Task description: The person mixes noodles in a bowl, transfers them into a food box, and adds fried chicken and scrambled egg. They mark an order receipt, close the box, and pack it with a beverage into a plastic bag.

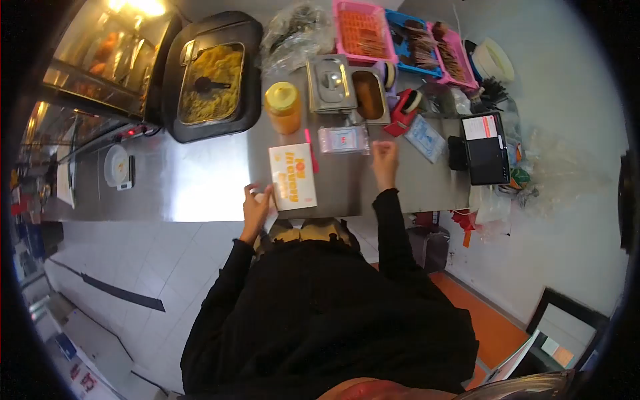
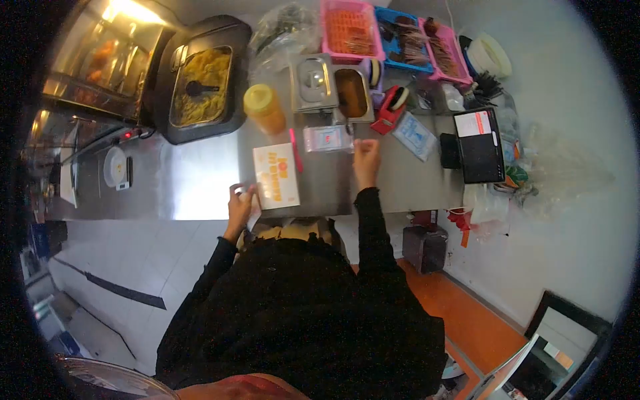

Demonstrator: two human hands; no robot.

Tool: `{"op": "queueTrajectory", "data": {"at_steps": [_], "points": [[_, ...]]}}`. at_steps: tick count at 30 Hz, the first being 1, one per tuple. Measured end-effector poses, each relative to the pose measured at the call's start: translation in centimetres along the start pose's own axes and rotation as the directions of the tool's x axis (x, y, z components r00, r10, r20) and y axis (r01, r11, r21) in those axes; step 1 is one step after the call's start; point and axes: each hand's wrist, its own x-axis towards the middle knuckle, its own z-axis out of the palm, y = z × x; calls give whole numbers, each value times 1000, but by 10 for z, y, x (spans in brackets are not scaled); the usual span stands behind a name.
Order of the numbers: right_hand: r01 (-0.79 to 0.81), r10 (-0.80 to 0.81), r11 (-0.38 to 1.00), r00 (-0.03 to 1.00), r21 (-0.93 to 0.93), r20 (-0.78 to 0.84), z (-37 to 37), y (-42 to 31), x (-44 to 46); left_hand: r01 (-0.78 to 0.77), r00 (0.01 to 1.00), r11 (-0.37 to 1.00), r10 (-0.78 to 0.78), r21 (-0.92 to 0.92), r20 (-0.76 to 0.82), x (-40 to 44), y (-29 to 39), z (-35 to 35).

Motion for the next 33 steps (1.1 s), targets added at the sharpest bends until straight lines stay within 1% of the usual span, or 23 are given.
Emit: {"op": "queueTrajectory", "data": {"at_steps": [1,2,3,4,6,7,9,11,12,13,14,15,18,19,20,21,22,24,26,30,31,32,33], "points": [[-174,187,979,975,108,-122,-23,-18,15,44,999,993,-43,-109,9,-2,-3,-1],[-67,72,997,968,27,-241,-35,26,51,92,996,972,-90,-215,20,-3,-6,-3],[31,-51,997,938,-64,-342,-39,70,82,69,997,933,-76,-353,-7,-8,2,-4],[-114,117,993,961,26,-251,-44,51,87,13,1000,918,-23,-397,-21,-12,13,-2],[-411,418,898,908,159,-16,-53,14,101,-101,995,871,80,-480,-64,-17,40,8],[-426,430,882,902,201,26,-52,17,107,-178,984,852,167,-493,-66,-17,54,14],[-463,450,842,886,278,114,-48,25,116,-345,935,902,353,-258,-16,-11,71,21],[-321,350,824,936,467,26,-41,30,107,-546,835,838,540,28,102,-7,97,23],[-240,305,798,952,552,-27,-36,32,99,-650,760,733,618,203,202,-4,109,22],[-94,149,874,986,477,-80,-30,35,88,-732,679,583,661,352,319,-1,118,20],[-125,183,874,980,470,-80,-28,38,80,-789,600,399,666,468,444,4,124,21],[-158,217,874,973,460,-78,-27,39,72,-807,584,388,641,446,499,8,125,27],[-305,332,844,943,440,17,-34,42,67,-915,387,162,610,370,691,12,124,35],[-358,371,815,926,456,65,-36,45,72,-923,362,86,527,376,769,12,120,37],[-413,408,782,905,468,118,-37,47,77,-920,362,87,567,383,740,11,115,39],[-547,500,625,828,557,252,-39,42,79,-915,363,90,604,393,709,9,107,41],[-610,543,509,775,607,323,-39,42,83,-912,361,90,636,400,682,7,97,41],[-683,548,441,719,583,428,-49,46,87,-836,503,275,730,475,462,-1,85,39],[-711,572,430,691,557,441,-54,44,91,-754,625,408,686,515,372,-4,65,37],[-745,606,340,641,574,472,-50,43,98,-812,564,392,720,432,405,0,47,30],[-800,628,262,566,540,534,-45,51,99,-829,545,388,720,403,429,3,46,27],[-788,608,381,607,483,511,-40,62,90,-845,526,383,721,374,451,5,45,23],[-762,581,495,648,418,493,-31,60,70,-842,522,374,749,389,409,8,42,20]]}}
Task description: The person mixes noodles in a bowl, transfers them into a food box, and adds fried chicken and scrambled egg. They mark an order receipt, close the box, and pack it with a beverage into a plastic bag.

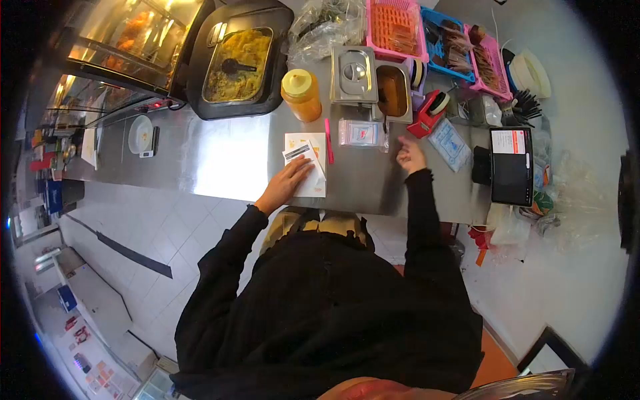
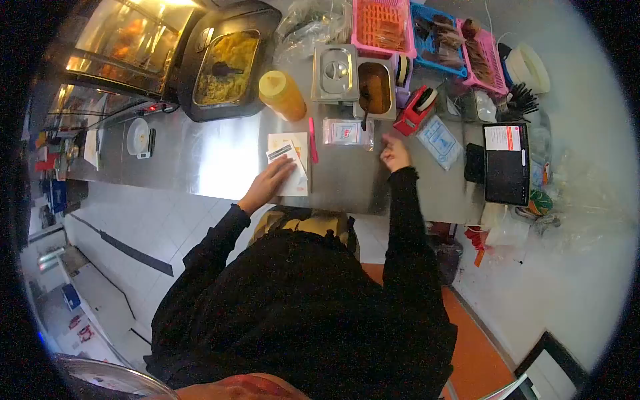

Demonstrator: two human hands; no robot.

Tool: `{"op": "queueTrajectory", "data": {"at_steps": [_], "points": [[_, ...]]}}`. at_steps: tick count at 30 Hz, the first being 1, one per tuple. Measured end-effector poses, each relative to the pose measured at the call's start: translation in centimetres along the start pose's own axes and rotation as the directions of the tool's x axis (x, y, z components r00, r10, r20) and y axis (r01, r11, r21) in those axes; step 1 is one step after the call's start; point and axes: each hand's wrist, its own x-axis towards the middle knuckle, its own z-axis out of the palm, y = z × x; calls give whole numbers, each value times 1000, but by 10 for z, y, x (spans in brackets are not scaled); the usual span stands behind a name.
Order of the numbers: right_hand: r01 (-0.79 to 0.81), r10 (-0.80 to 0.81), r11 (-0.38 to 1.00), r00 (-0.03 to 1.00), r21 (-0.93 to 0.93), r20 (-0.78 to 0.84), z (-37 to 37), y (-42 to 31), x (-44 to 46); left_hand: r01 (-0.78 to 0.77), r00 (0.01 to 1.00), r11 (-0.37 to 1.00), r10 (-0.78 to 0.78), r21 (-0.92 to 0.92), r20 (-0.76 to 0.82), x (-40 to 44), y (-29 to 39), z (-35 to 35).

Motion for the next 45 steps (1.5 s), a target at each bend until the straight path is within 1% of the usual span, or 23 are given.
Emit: {"op": "queueTrajectory", "data": {"at_steps": [1,2,3,5,6,7,10,13,17,20,23,24,28,31,34,35,36,38,40,42,43,44,45], "points": [[59,-57,990,998,-126,17,15,12,-8,2,998,1000,-1,22,-60,0,-7,1],[204,-194,963,978,-174,72,33,25,-22,13,993,999,-8,41,-119,-2,-10,1],[335,-313,918,941,-213,130,53,41,-44,173,973,984,-165,39,-161,-5,-3,-1],[362,-274,844,925,-395,263,102,56,-93,468,862,884,-450,25,-233,-4,15,-9],[410,-299,835,898,-368,322,118,77,-96,493,849,870,-489,-33,-200,-7,12,-1],[455,-324,824,867,-338,379,129,96,-96,474,858,880,-472,-45,-201,-9,10,4],[700,-467,447,714,-558,522,149,122,-97,403,879,913,-405,-59,-251,-10,6,14],[735,-545,462,676,-495,495,156,127,-118,334,908,942,-325,-11,-264,-6,2,11],[667,-535,547,743,-506,401,156,131,-123,221,950,973,-229,-58,-211,1,-12,5],[648,-586,433,730,-626,350,158,117,-115,194,966,980,-198,-37,-168,6,-17,-3],[761,-667,191,564,-620,487,166,108,-84,194,971,980,-198,-42,-135,6,-19,-4],[748,-619,224,604,-625,502,170,109,-78,198,972,979,-201,-40,-123,6,-19,-4],[774,-674,28,482,-633,560,174,123,-63,129,986,989,-121,66,-111,9,-21,-6],[715,-740,137,534,-685,409,178,120,-74,42,998,990,-47,132,35,16,-18,-8],[762,-860,-52,295,-646,417,151,111,-62,57,983,987,-82,147,165,29,-20,-12],[760,-881,276,444,-588,161,138,103,-59,61,976,985,-92,163,195,35,-22,-12],[700,-800,565,595,-437,-82,122,92,-58,44,974,980,-86,196,209,39,-26,-8],[736,-887,446,287,-509,-361,83,55,-42,42,969,981,-85,187,232,53,-29,-12],[492,-915,364,32,-791,-401,49,15,-24,50,967,978,-98,203,235,60,-35,-3],[410,-930,364,119,-837,-346,18,-11,8,77,936,980,-134,181,325,69,-39,-4],[458,-854,512,363,-726,-374,12,-25,8,95,915,980,-155,176,372,73,-41,-4],[459,-730,656,587,-599,-350,8,-38,8,143,894,980,-189,141,406,78,-43,-4],[410,-569,784,775,-465,-276,7,-45,9,154,877,977,-203,147,436,80,-46,-3]]}}
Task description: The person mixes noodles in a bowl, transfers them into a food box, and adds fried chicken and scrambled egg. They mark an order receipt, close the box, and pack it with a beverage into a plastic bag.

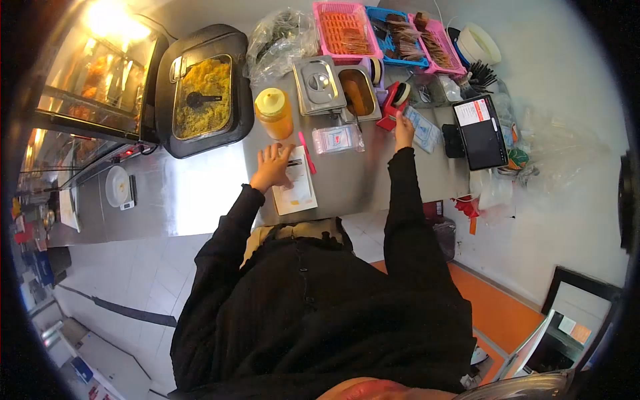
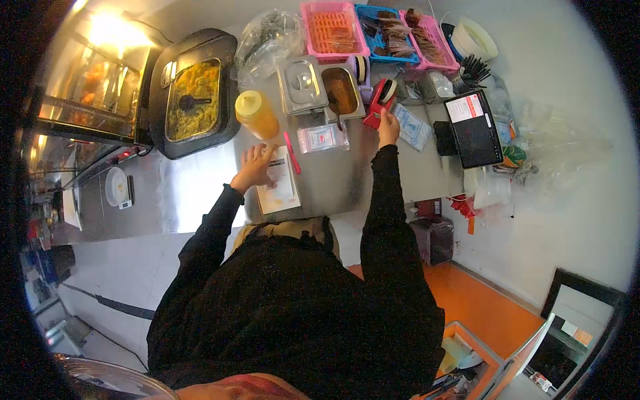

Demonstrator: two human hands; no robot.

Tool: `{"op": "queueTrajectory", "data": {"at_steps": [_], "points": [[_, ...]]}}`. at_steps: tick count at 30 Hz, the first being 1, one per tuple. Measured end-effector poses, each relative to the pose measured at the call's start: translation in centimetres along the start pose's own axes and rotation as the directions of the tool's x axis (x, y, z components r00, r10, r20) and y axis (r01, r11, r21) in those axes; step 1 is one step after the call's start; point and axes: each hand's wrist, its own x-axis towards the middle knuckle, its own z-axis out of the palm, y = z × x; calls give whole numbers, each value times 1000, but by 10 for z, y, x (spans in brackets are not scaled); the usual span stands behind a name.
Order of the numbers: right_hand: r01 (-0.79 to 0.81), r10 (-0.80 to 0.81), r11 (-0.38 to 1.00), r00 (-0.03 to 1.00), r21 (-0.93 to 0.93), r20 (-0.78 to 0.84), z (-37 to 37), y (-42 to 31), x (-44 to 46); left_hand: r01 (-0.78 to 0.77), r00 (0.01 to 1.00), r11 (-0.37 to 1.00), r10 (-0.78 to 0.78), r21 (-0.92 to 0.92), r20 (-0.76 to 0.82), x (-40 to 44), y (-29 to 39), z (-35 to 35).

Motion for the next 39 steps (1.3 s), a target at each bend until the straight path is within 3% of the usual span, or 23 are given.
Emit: {"op": "queueTrajectory", "data": {"at_steps": [2,6,9,13,16,17,19,20,21,23,25,27,30,33,37,38,39], "points": [[-77,78,996,997,42,-2,4,-4,4,28,997,1000,-27,-3,67,4,-4,0],[-73,75,943,997,323,6,10,-1,-1,28,996,991,-38,-131,-78,-18,-6,10],[193,-184,924,981,329,-61,15,19,-20,19,971,975,-71,-222,-229,-45,-5,19],[-200,199,906,979,373,41,7,17,-43,-44,947,950,-59,-310,-316,-68,-1,31],[-461,341,680,887,571,311,1,24,-25,-18,973,945,-59,-328,-224,-77,0,31],[-560,420,713,823,422,383,4,31,-13,-25,972,941,-56,-338,-230,-78,0,33],[-581,459,805,740,123,492,8,30,-37,-38,970,936,-50,-350,-239,-77,-5,36],[-552,478,833,694,-29,538,9,23,-48,-28,972,940,-53,-340,-228,-77,-7,36],[-254,292,955,696,-155,656,5,17,-75,-18,974,943,-58,-331,-217,-76,-7,34],[-264,384,922,515,-285,766,28,-18,-143,-1,979,932,-73,-362,-192,-77,-8,37],[-59,387,912,449,-406,805,61,-40,-214,-26,976,928,-57,-372,-210,-77,-9,34],[26,351,915,438,-402,828,86,-13,-239,-31,974,935,-51,-354,-219,-76,-9,34],[198,402,751,620,-630,674,109,-12,-256,-2,976,951,-65,-309,-209,-76,-7,31],[386,371,597,644,-703,669,103,-10,-251,7,972,955,-75,-295,-221,-74,-7,34],[523,389,557,522,-645,759,55,9,-238,15,968,948,-93,-318,-232,-71,0,28],[557,394,495,540,-667,744,37,21,-233,12,960,964,-85,-266,-266,-72,7,23],[457,479,583,475,-672,739,16,28,-223,-36,948,950,-66,-309,-313,-70,16,16]]}}
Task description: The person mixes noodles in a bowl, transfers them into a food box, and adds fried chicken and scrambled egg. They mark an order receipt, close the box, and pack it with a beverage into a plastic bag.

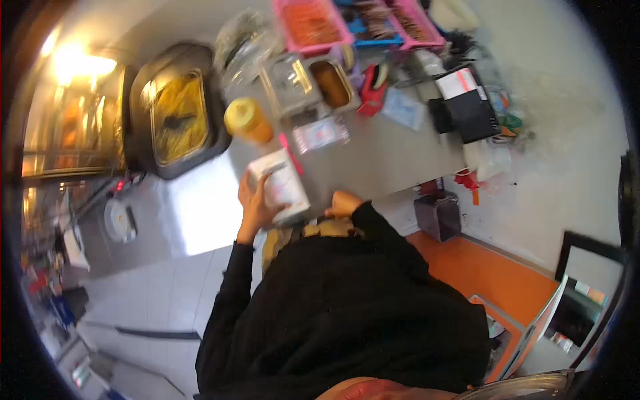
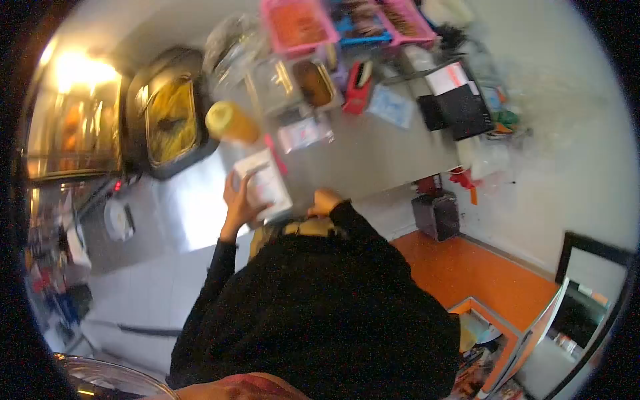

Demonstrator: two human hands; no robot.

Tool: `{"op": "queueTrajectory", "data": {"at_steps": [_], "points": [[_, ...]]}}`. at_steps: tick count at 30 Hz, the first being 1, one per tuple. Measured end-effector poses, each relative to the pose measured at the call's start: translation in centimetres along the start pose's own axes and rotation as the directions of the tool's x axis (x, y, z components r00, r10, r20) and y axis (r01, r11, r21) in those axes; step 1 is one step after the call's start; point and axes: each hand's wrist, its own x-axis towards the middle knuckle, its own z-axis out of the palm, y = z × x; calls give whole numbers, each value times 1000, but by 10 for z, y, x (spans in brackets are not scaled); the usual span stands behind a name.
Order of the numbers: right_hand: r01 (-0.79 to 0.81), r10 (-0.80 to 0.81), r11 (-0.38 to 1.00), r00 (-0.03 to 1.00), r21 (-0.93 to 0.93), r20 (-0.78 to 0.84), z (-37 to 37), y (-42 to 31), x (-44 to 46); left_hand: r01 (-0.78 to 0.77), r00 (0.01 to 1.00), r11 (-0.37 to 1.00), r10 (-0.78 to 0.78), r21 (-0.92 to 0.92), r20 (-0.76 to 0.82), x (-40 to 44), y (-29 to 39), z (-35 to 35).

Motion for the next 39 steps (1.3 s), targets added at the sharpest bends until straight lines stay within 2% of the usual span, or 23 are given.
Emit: {"op": "queueTrajectory", "data": {"at_steps": [1,2,3,5,6,8,11,12,13,14,16,18,20,22,23,24,26,28,31,32,37,38,39], "points": [[117,-117,993,992,9,-41,-3,32,-7,19,998,988,-10,153,-64,-2,17,5],[-42,41,998,999,52,26,-23,42,-31,25,998,975,-13,219,-57,1,34,6],[-83,83,984,997,156,6,-46,53,-58,-98,990,964,120,246,-75,-2,36,23],[-148,171,929,984,339,-41,-99,75,-112,-102,989,992,93,74,112,8,90,30],[-175,222,892,973,416,-67,-127,86,-140,-249,938,960,272,-128,216,18,90,60],[36,108,868,960,496,-258,-186,117,-190,-449,854,882,471,-147,221,30,101,123],[191,43,898,858,397,-512,-297,146,-248,-348,866,923,384,-166,319,75,176,159],[276,3,886,801,374,-598,-335,152,-261,-289,896,956,288,-47,338,82,195,186],[307,-55,926,687,220,-725,-406,175,-267,-227,921,971,187,81,341,104,224,229],[307,-55,933,639,189,-767,-441,193,-257,-151,933,967,70,207,353,103,232,248],[322,-138,945,565,63,-814,-514,229,-230,-4,909,976,-87,219,407,113,252,270],[260,-149,965,462,-28,-874,-589,269,-184,109,866,965,-210,238,454,120,271,283],[158,-266,962,329,-225,-906,-668,323,-116,182,814,942,-306,283,493,127,285,281],[-53,-96,991,332,-120,-938,-724,339,-65,161,841,926,-310,341,444,119,280,299],[-112,-97,983,366,-147,-926,-744,351,-38,150,856,916,-309,372,415,122,277,306],[-172,-95,969,396,-176,-913,-763,363,-12,256,779,896,-413,363,472,131,286,303],[-274,-70,938,448,-211,-891,-792,361,21,123,884,664,-411,738,222,124,279,335],[-359,-17,906,499,-225,-866,-797,354,40,60,945,487,-308,871,107,118,273,347],[-438,72,868,577,-233,-814,-799,348,66,94,935,409,-351,908,61,121,277,351],[-447,94,862,606,-240,-790,-803,347,73,276,882,806,-429,524,196,118,275,343],[-500,185,824,682,-267,-708,-814,332,59,87,948,484,-308,871,77,109,263,357],[-511,171,824,635,-244,-753,-813,332,53,58,953,400,-296,915,69,111,265,357],[-501,130,819,638,-281,-759,-813,339,57,136,938,566,-338,813,79,114,271,351]]}}
